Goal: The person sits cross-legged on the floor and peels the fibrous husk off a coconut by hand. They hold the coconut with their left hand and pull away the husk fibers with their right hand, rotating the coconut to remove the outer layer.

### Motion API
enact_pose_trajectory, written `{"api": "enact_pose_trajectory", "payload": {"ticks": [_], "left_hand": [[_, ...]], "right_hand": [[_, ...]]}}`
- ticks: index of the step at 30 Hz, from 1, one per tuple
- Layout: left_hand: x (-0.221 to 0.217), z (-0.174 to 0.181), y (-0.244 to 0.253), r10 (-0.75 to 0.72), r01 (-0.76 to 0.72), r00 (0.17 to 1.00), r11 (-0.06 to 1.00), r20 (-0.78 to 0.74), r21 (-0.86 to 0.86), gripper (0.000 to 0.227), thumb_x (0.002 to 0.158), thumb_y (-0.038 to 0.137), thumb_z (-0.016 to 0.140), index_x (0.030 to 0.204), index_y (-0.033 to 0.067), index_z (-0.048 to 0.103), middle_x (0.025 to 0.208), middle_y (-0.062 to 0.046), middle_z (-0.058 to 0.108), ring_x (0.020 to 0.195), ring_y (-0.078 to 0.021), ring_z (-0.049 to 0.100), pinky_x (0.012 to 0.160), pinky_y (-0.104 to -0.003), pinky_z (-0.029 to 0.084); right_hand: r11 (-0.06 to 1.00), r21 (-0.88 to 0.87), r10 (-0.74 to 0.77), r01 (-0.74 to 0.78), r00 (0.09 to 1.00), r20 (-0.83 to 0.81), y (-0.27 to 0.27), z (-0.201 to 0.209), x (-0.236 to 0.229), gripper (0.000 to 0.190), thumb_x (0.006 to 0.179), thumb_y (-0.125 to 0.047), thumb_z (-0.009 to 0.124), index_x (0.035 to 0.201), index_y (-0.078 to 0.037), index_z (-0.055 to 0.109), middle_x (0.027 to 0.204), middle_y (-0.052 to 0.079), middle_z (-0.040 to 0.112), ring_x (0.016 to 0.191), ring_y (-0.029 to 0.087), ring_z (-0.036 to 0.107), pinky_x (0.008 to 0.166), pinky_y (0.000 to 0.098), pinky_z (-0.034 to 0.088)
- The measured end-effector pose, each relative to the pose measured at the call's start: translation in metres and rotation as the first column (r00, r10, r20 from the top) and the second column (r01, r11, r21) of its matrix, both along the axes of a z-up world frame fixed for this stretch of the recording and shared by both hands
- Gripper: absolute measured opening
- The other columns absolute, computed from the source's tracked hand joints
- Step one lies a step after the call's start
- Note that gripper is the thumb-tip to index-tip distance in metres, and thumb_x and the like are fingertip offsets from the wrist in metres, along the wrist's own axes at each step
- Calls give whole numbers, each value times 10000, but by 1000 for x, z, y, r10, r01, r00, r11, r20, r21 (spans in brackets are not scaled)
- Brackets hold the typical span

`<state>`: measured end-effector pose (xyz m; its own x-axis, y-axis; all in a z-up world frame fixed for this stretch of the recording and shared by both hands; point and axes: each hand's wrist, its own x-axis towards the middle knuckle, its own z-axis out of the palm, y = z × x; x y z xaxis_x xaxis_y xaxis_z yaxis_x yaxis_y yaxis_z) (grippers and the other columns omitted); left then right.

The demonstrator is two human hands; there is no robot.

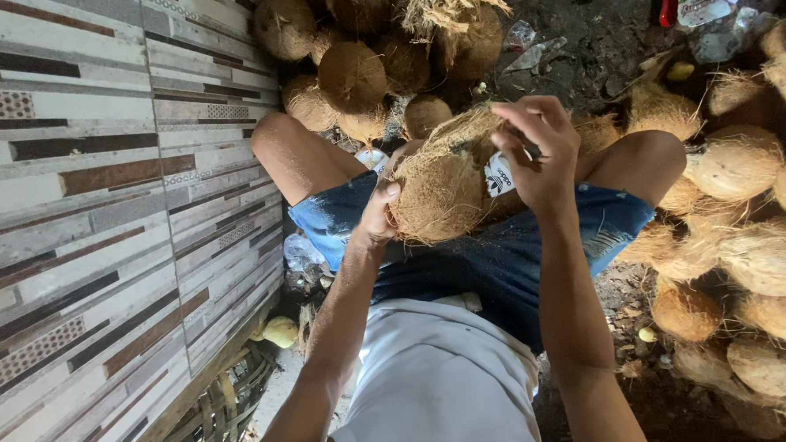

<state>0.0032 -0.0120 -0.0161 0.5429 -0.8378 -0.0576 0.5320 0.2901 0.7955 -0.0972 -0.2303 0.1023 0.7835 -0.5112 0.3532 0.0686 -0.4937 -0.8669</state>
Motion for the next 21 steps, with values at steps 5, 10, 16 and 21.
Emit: {"api": "enact_pose_trajectory", "payload": {"ticks": [5, 10, 16, 21], "left_hand": [[-14, 7, -3, 22, -25, 999, 998, 40, 61, 926, 812, 636, 618, 1500, 63, 381, 1466, -269, 418, 1357, -434, 379, 1106, -622, 300], [-8, -30, 9, 10, -24, 996, 988, 93, 154, 949, 791, 622, 609, 1503, 39, 377, 1469, -291, 399, 1365, -441, 365, 1102, -627, 290], [4, -16, 1, -20, 17, 960, 1000, 279, 13, 964, 870, 810, 495, 1521, 109, 377, 1469, -213, 452, 1362, -349, 399, 1130, -571, 300], [-3, -5, -4, -18, 28, 942, 999, 334, -27, 996, 865, 791, 497, 1540, 79, 325, 1483, -241, 433, 1361, -393, 421, 1124, -609, 314]], "right_hand": [[999, -27, 22, -22, 1000, -20, -7, -9, -4, 80, 999, -15, 651, 1030, -43, 719, 942, 151, 563, 756, 289, 580, 633, 401, 472], [998, -64, -3, -2, 997, -74, -7, -18, -1, 103, 994, 67, 583, 971, 1, 658, 903, 165, 568, 739, 285, 572, 648, 368, 461], [994, 113, 12, -11, 1000, -8, -14, -41, -14, 70, 1034, -2, 549, 1009, 11, 613, 854, 157, 587, 618, 214, 515, 562, 308, 416], [997, -22, 71, -73, 994, -85, -2, -16, 0, 221, 961, -93, 706, 1167, -17, 697, 998, 202, 569, 884, 310, 522, 759, 447, 444]]}}
